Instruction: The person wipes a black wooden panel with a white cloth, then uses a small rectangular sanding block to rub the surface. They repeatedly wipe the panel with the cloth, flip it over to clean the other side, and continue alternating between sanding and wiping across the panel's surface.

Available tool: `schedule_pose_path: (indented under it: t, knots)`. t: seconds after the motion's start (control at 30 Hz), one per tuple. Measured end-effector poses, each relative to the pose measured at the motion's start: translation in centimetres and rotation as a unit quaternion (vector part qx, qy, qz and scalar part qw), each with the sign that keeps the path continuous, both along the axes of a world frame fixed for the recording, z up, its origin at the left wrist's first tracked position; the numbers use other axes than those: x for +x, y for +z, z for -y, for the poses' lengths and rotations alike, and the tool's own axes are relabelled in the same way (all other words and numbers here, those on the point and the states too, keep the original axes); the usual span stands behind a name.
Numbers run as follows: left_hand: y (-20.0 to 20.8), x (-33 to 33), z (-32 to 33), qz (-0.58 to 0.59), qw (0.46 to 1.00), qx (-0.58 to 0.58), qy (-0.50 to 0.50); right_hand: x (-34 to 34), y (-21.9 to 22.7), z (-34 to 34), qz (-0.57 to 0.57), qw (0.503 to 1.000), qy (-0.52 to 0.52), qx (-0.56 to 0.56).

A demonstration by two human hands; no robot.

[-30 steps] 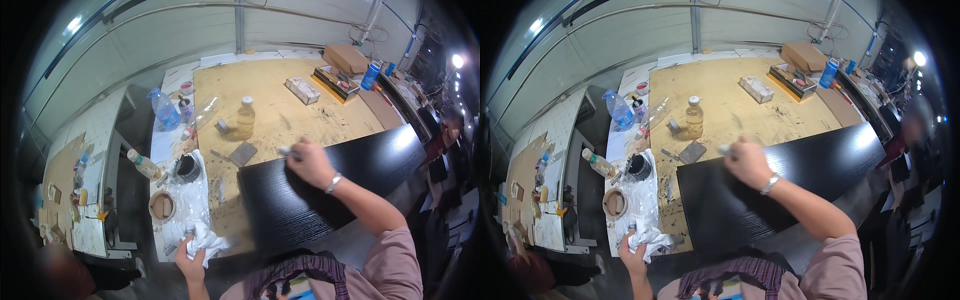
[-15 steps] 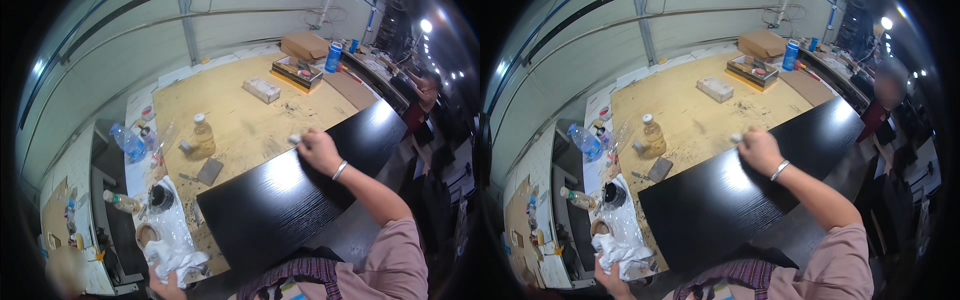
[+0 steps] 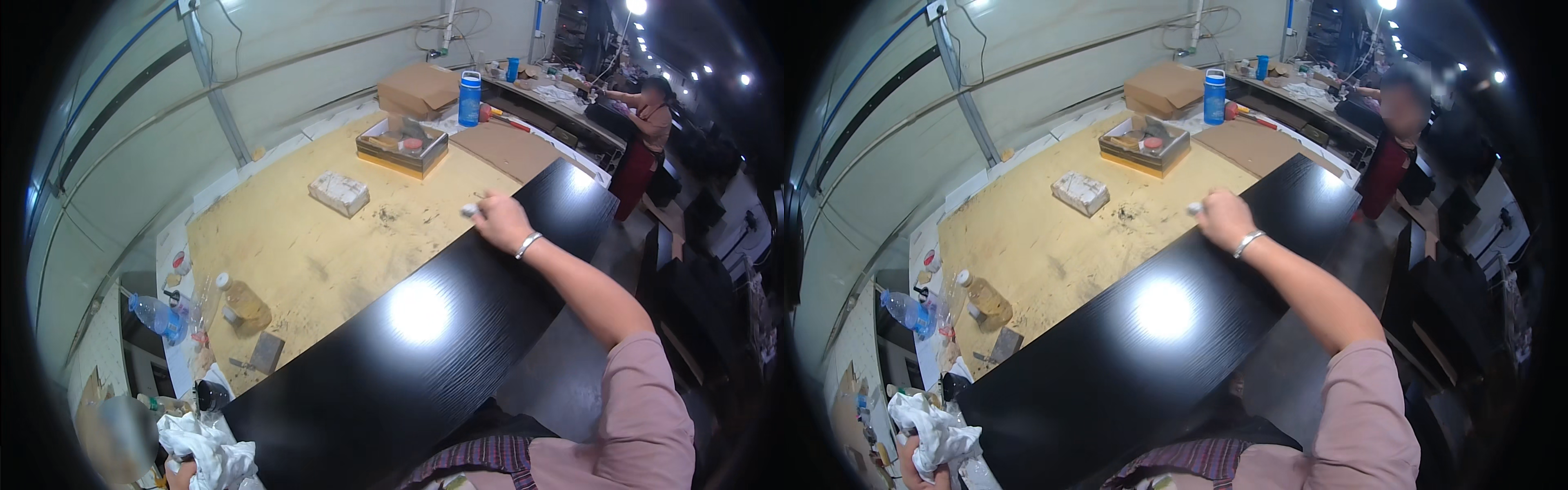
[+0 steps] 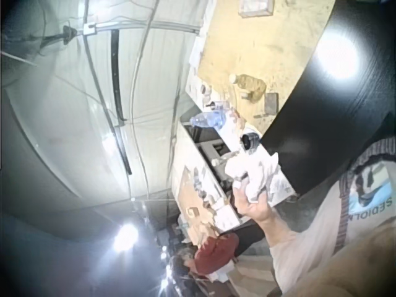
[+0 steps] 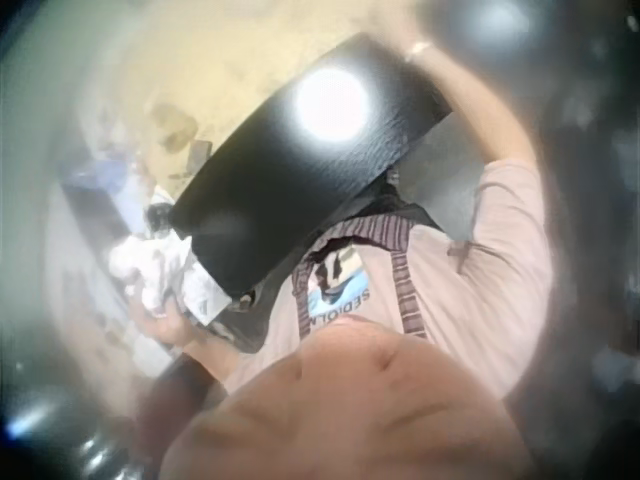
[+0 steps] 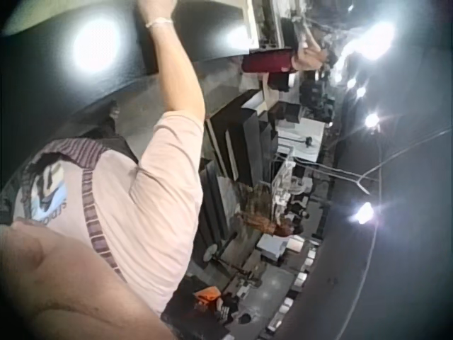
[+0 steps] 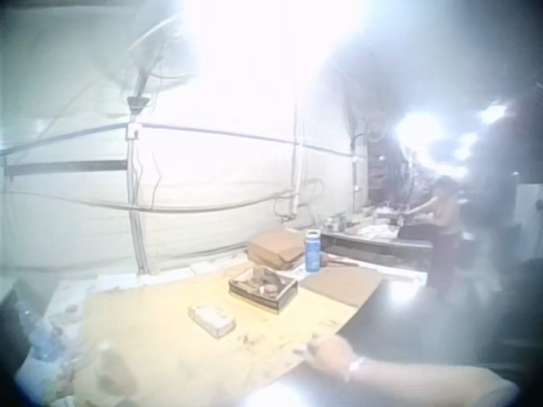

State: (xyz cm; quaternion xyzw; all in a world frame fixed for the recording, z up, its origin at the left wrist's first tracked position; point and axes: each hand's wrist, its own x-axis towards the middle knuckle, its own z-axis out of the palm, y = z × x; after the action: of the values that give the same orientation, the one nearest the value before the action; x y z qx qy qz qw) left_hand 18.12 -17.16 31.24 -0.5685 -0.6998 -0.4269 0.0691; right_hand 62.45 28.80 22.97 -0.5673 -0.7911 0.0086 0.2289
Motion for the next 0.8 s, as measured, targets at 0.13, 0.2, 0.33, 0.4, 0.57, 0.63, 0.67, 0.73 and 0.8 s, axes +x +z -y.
schedule_pose_path:
  t: [0.13,0.2,0.33,0.4,0.57,0.63,0.67,0.73,0.8]
  knots:
    - [2.5,9.7,-9.2,-0.014,0.995,-0.084,-0.055,2.7,0.8,-0.5,-0.039,0.992,0.113,-0.028]
    - [-1.1,12.0,-13.8,-0.002,0.979,-0.169,-0.111,1.2,1.2,1.9,-0.079,0.962,0.257,-0.045]
    - [-5.1,20.2,-24.2,-0.060,0.947,-0.274,-0.156,8.5,0.8,-3.4,-0.049,0.965,0.247,-0.073]
    - [-6.5,22.2,-26.1,-0.071,0.955,-0.256,-0.132,13.6,0.3,-8.6,-0.042,0.985,0.164,-0.030]
    - [-7.8,24.0,-26.8,-0.084,0.968,-0.224,-0.075,12.1,1.1,-7.9,-0.097,0.958,0.237,-0.126]
    - [-7.7,24.2,-27.1,-0.090,0.969,-0.219,-0.070,10.2,0.9,-5.6,-0.092,0.935,0.338,-0.062]
    - [-7.8,24.2,-27.2,-0.087,0.969,-0.224,-0.064,10.8,0.8,-6.0,-0.076,0.935,0.338,-0.072]
    - [-7.8,24.1,-26.8,-0.065,0.972,-0.219,-0.057,13.2,0.6,-7.7,-0.084,0.939,0.321,-0.088]
    - [-7.9,24.3,-26.6,-0.048,0.974,-0.215,-0.050,17.2,0.5,-11.6,-0.049,0.961,0.239,-0.128]
